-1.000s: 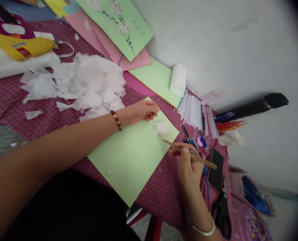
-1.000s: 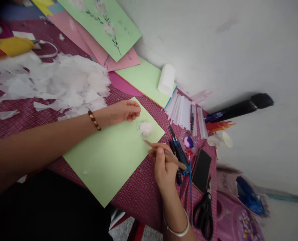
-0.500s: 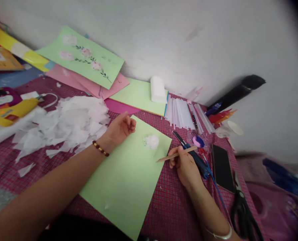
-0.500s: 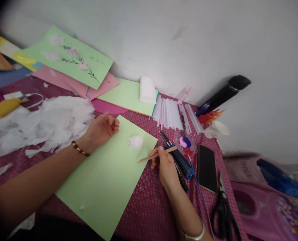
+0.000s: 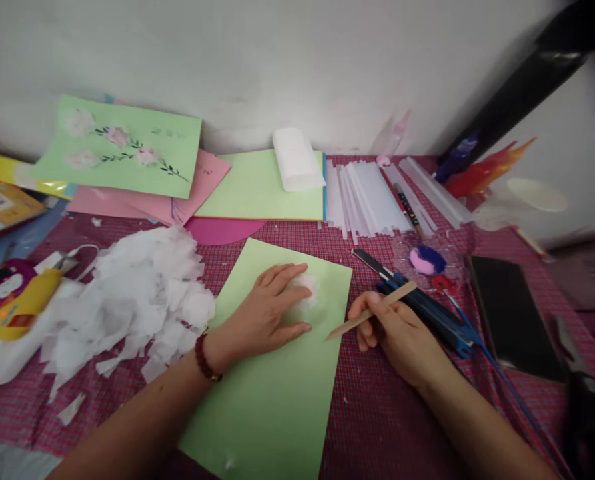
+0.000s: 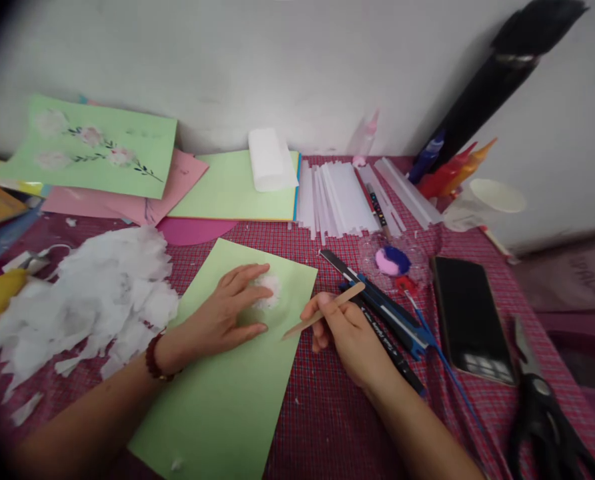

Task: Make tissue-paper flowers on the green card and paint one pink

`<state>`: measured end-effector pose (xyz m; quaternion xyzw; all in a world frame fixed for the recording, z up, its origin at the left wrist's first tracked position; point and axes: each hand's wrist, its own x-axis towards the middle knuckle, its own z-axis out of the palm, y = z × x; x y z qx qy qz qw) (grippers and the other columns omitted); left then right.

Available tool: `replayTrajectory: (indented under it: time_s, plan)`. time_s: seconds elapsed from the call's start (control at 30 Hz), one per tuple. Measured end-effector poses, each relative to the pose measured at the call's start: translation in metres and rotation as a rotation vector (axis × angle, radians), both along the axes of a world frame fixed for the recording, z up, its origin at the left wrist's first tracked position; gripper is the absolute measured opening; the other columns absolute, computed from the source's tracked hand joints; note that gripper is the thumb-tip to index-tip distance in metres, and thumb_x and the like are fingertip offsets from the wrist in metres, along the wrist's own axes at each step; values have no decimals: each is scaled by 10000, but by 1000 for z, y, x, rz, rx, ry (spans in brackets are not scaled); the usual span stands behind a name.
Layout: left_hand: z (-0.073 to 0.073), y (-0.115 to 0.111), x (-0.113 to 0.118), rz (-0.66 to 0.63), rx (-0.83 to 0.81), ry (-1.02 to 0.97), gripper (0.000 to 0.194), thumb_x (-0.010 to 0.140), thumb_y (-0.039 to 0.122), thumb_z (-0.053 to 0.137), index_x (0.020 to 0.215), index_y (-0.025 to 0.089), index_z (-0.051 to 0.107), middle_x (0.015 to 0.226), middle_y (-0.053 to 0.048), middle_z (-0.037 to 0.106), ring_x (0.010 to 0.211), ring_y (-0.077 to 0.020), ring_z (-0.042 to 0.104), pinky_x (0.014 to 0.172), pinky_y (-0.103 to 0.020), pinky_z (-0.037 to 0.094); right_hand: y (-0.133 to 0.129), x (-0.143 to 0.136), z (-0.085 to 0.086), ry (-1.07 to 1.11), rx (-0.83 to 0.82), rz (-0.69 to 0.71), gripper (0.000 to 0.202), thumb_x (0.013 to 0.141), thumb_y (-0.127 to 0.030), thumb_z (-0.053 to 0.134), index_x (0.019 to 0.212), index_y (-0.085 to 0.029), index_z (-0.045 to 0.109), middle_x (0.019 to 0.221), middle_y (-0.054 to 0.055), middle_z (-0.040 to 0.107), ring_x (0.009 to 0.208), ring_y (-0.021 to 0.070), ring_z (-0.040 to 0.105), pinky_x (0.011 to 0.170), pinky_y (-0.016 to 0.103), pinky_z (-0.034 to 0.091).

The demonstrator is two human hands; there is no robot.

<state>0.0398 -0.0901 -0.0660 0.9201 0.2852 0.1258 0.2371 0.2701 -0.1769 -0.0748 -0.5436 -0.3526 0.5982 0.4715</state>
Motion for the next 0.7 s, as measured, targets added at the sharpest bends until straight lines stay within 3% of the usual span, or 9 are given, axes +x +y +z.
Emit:
replayTrajectory:
  time_s: [0.2,0.4,0.53,0.6,0.7]
  plan:
    - [6,0,-3,29,-47,-73,342,838,402,661,1132,228,652,1467,-138,439,1355,-290,391,1117,-480,343,1,-1,-3,63,11,-8,451,885,-590,514,740,-191,666,501,-34,468,448,109,472,455,245,434]
    - [1,-1,-5,7,41,-144,214,834,339,660,1016,254,735,1445,-97,488,1323,-279,434,1114,-489,335,4,-1,-1,117,42,-36,428,824,-586,604,742,-171,668,504,-43,482,436,97,465,459,244,450]
    - [14,-2,-8,-35,57,-236,117,808,299,671,878,238,742,1379,-87,565,1282,-267,485,1112,-470,336,4,-2,0,144,59,-31,428,777,-579,666,745,-152,663,509,-51,486,418,76,430,455,235,461]
    - [30,0,-12,115,11,-402,138,837,326,628,826,216,710,1281,-90,632,1189,-244,557,1061,-434,392,4,-2,-1,148,74,-10,433,780,-579,664,738,-148,655,497,-52,479,413,74,420,443,226,454]
    - [56,11,-26,512,-129,-633,242,877,386,534,842,180,656,1010,-80,704,940,-200,631,857,-346,490,7,-1,-2,131,86,16,445,787,-590,651,698,-154,635,457,-57,441,397,76,394,423,221,437]
